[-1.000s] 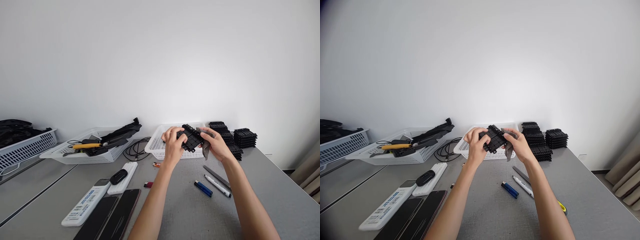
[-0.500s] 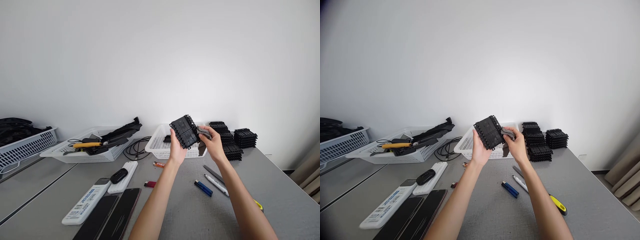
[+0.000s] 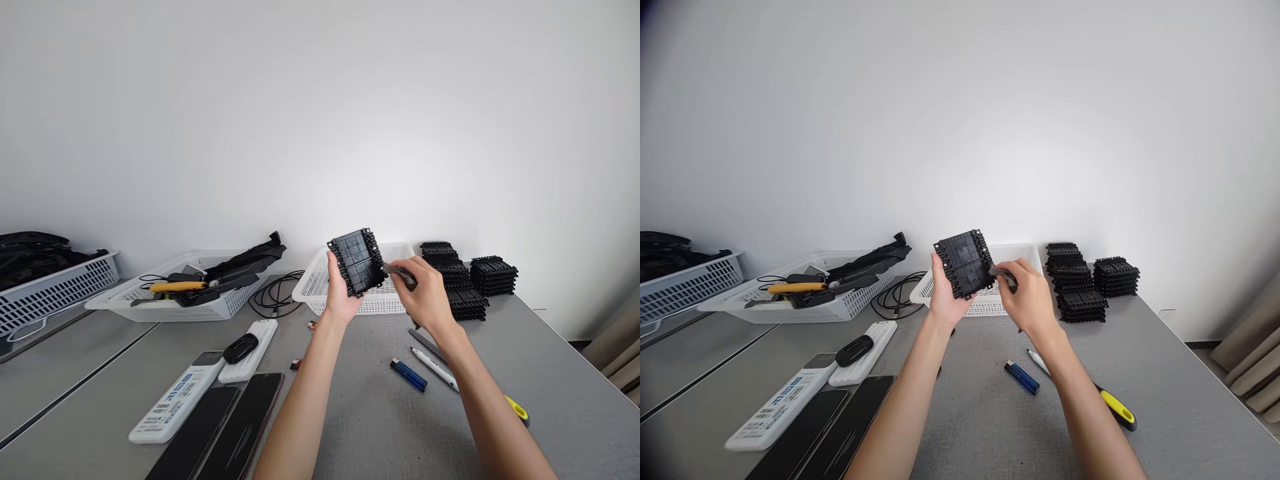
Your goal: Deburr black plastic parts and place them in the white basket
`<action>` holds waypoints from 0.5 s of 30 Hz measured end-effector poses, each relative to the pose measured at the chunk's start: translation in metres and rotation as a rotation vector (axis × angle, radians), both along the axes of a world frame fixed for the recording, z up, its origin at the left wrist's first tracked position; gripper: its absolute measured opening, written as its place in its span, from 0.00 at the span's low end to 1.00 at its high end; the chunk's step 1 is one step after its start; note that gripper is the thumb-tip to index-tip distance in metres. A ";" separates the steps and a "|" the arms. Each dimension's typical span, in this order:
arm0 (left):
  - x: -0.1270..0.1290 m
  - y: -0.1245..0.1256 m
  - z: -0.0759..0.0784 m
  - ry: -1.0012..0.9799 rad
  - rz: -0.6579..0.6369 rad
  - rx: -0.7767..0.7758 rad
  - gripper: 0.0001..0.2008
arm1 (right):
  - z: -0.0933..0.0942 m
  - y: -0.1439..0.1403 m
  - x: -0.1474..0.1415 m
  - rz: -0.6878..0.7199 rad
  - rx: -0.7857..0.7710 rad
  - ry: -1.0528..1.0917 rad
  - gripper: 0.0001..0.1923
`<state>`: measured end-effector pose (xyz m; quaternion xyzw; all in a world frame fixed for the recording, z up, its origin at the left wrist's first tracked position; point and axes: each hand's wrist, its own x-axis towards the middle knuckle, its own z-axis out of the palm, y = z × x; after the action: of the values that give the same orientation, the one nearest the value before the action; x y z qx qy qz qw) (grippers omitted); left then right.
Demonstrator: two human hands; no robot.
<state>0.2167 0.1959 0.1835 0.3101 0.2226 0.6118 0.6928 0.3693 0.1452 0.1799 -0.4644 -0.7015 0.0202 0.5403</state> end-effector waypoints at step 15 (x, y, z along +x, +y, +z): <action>0.014 0.000 -0.016 0.174 -0.057 0.043 0.32 | -0.011 -0.007 -0.029 0.000 -0.200 -0.306 0.12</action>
<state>0.2308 0.1960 0.1671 0.3831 0.2600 0.5671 0.6812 0.3398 0.1382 0.1694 -0.5133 -0.7700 0.0190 0.3786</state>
